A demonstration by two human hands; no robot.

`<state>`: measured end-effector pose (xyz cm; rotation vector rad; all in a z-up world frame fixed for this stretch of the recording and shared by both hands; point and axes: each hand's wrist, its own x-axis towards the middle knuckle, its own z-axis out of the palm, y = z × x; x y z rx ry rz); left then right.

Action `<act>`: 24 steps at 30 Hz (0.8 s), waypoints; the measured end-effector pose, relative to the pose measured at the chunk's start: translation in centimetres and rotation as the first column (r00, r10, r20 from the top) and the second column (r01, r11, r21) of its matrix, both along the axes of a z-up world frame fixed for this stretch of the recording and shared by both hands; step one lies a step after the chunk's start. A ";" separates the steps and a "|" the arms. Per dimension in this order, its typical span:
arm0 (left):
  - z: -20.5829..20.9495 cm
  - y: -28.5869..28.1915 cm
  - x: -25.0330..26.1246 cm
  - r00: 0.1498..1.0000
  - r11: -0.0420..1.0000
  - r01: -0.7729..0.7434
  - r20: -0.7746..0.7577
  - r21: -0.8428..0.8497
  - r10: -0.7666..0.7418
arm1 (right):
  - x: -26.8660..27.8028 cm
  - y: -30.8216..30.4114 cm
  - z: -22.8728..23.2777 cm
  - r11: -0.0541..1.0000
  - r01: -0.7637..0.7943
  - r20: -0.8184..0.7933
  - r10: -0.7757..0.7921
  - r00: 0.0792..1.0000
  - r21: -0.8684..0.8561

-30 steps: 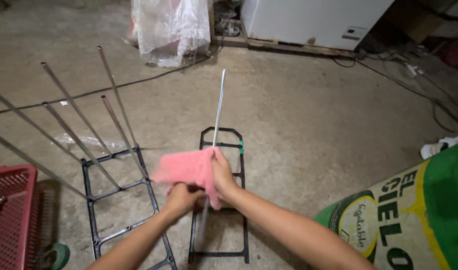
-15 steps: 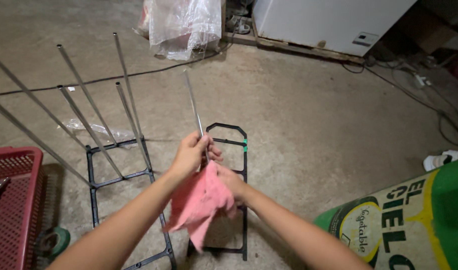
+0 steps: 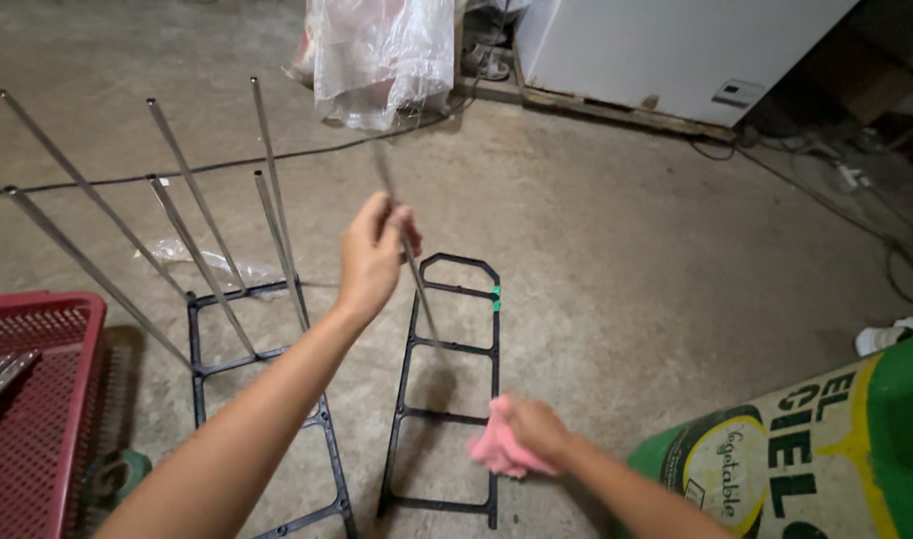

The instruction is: The person assembles a metal frame by inserting multiple metal rods into two black plastic frames. They wipe each rod with a pink cloth before inserting it into the frame slots.

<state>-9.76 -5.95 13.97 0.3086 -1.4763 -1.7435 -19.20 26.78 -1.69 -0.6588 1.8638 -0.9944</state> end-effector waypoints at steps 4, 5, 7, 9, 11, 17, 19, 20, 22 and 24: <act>-2.7 2.8 1.5 0.980 0.943 0.087 0.199 -0.320 -0.023 | -3.1 -2.8 0.3 0.980 -0.136 -0.770 0.196 0.607 0.143; -3.8 3.6 2.1 0.964 0.929 0.143 0.263 -0.342 -0.052 | -3.2 -3.8 0.6 0.961 -0.198 -0.827 0.269 0.494 0.194; -5.6 3.5 3.8 0.916 0.934 0.298 0.333 -0.195 -0.223 | -3.0 -7.0 2.1 0.890 -0.444 -0.835 0.322 0.446 0.107; -7.0 2.9 5.9 0.870 0.923 0.381 0.356 -0.048 -0.340 | -0.8 -9.8 4.1 0.822 -0.568 -0.606 0.429 0.669 -0.045; -7.5 1.3 8.3 0.854 0.918 0.390 0.345 0.070 -0.389 | 2.8 -13.3 6.2 0.819 -0.570 -0.339 0.519 0.785 -0.065; -5.7 -2.3 14.6 0.915 0.964 0.230 0.366 -0.132 -0.168 | 11.7 -21.4 8.5 0.871 -0.479 -0.039 0.478 0.878 -0.109; -4.9 -3.4 17.2 0.910 0.962 0.234 0.380 -0.140 -0.166 | 13.5 -23.4 7.8 0.872 -0.482 -0.109 0.473 0.874 -0.084; -4.7 -3.8 18.5 0.907 0.961 0.237 0.386 -0.142 -0.166 | 14.2 -24.4 7.3 0.848 -0.502 -0.135 0.485 0.864 -0.171; -4.3 -5.4 21.5 0.888 0.946 0.226 0.448 -0.231 -0.102 | 15.6 -26.2 6.4 0.779 -0.529 -0.182 0.497 0.848 -0.336; -4.4 -7.2 24.3 0.863 0.927 0.220 0.503 -0.302 -0.041 | 17.0 -28.2 5.6 0.760 -0.570 -0.278 0.501 0.820 -0.312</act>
